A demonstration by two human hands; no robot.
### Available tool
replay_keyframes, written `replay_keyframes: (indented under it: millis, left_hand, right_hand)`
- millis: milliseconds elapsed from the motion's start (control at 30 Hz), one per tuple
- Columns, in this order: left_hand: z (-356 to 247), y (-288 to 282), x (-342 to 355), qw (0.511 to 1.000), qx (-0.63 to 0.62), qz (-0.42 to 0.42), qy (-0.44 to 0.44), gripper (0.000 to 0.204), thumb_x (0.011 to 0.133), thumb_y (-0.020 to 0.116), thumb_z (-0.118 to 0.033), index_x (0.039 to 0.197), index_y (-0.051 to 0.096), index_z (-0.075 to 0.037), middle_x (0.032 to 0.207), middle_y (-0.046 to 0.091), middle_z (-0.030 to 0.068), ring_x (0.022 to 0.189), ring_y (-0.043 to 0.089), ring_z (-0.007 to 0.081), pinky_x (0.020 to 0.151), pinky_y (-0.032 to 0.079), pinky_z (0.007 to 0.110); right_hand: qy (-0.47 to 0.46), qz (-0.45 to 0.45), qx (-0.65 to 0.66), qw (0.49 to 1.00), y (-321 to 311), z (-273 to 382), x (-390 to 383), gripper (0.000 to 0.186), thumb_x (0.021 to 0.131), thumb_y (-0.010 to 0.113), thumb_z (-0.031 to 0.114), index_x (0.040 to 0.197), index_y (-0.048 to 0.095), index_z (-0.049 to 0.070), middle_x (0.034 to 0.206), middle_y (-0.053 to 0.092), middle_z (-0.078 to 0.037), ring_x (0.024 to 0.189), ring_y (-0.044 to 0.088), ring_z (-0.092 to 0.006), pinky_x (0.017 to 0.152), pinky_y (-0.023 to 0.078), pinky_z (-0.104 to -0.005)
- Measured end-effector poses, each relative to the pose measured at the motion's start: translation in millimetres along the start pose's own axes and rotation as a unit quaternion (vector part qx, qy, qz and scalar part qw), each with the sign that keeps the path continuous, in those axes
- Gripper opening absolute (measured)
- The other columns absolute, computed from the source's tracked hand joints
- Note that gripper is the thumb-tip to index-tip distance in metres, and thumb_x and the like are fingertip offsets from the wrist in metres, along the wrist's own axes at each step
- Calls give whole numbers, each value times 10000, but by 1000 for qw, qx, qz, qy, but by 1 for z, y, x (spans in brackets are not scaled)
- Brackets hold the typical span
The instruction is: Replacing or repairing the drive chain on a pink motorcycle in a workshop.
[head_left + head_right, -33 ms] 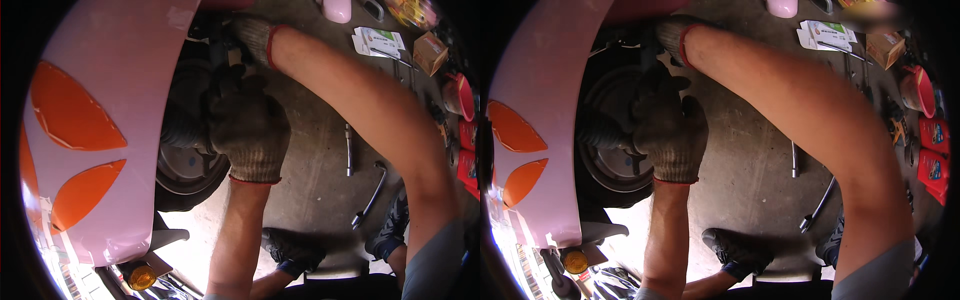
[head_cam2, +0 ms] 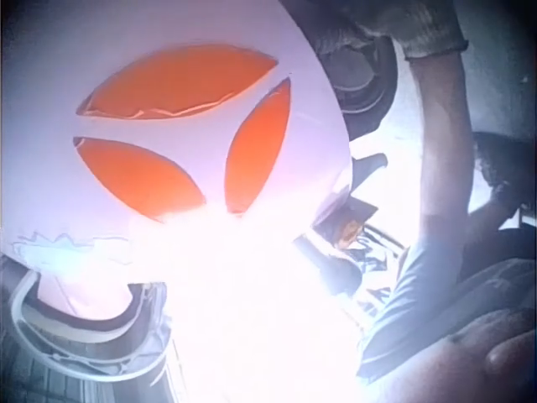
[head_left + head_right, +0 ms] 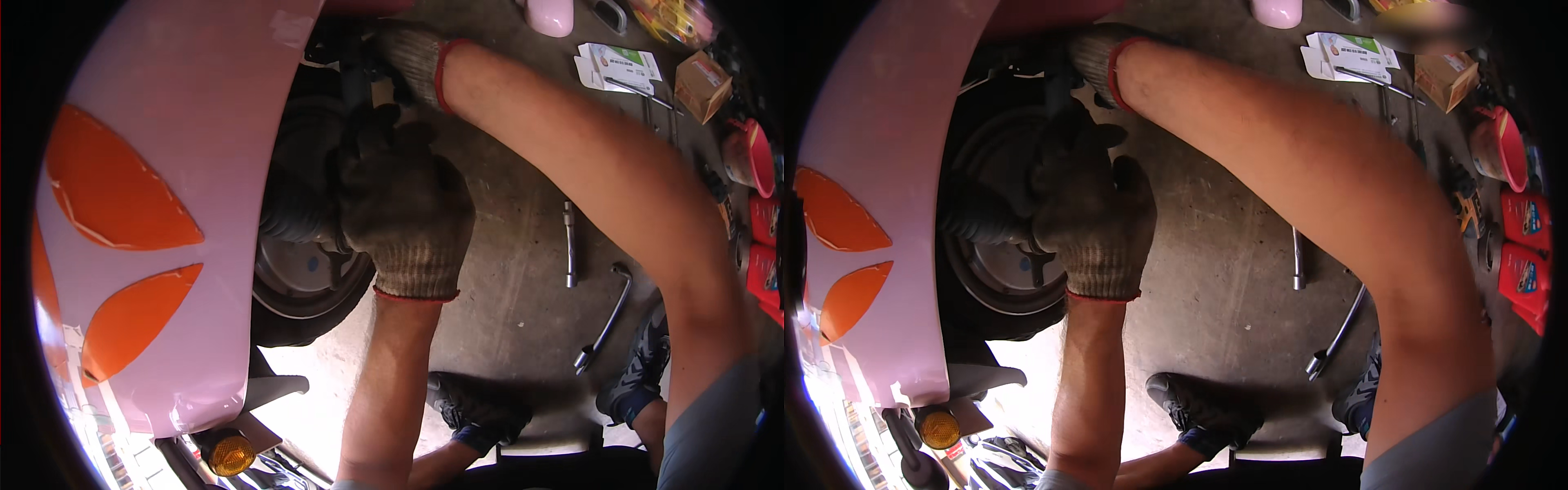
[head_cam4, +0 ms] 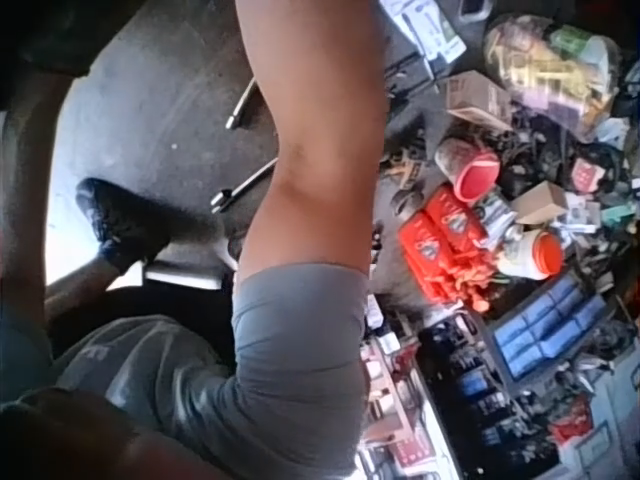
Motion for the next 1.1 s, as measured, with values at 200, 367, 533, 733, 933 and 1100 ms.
replay_keyframes:
  millis: [200, 367, 533, 733, 933, 1100]
  left_hand:
    - [8, 2, -3, 995, -67, 55, -40, 247, 633, 585, -65, 872, 649, -70, 1045, 575, 143, 952, 559, 307, 789, 468, 381]
    - [6, 3, -3, 997, -41, 47, -39, 246, 638, 581, -54, 875, 645, -71, 1068, 574, 144, 971, 552, 317, 813, 461, 393]
    - [-1, 6, 2, 999, -29, 32, -31, 251, 620, 575, -58, 863, 636, -71, 1090, 569, 137, 999, 537, 317, 839, 447, 407]
    - [-7, 4, 12, 999, 16, 41, -19, 237, 618, 562, -56, 845, 628, -68, 1114, 557, 140, 1008, 530, 320, 875, 418, 425]
    - [-1, 3, 6, 998, -12, 33, -44, 324, 624, 550, -18, 941, 611, -51, 1121, 563, 141, 1025, 527, 324, 900, 399, 448]
    - [-4, 5, 1, 981, -148, -24, -127, 418, 608, 493, 80, 998, 598, -27, 1036, 598, 152, 1023, 550, 346, 955, 375, 481]
  right_hand:
    - [-2, -1, -19, 1000, 6, 4, -17, 214, 874, 511, 238, 953, 608, 65, 788, 548, -65, 653, 507, -187, 572, 453, -320]
    - [-17, 5, -34, 999, 4, 17, -23, 203, 879, 502, 226, 945, 602, 62, 776, 544, -59, 640, 507, -172, 553, 449, -299]
    - [-36, 143, 143, 979, 2, -1, 13, 136, 871, 513, 109, 981, 582, 70, 814, 601, -38, 699, 561, -148, 611, 486, -314]
    - [-42, 161, 156, 974, 5, -2, 19, 135, 876, 498, 105, 967, 586, 59, 824, 595, -54, 726, 564, -139, 648, 484, -300]
    - [46, 84, 65, 993, 10, 17, 8, 142, 887, 469, 150, 927, 587, 79, 791, 582, -30, 645, 540, -119, 546, 433, -287]
    - [42, 115, 29, 992, -9, 27, -4, 158, 893, 436, 139, 928, 582, 91, 772, 582, -24, 630, 535, -106, 507, 414, -286]
Point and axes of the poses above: each hand's wrist, its own x-axis towards the middle knuckle, its own y-axis out of the palm, z = x × y, the point moved 2 cm from there along x, towards the middle knuckle
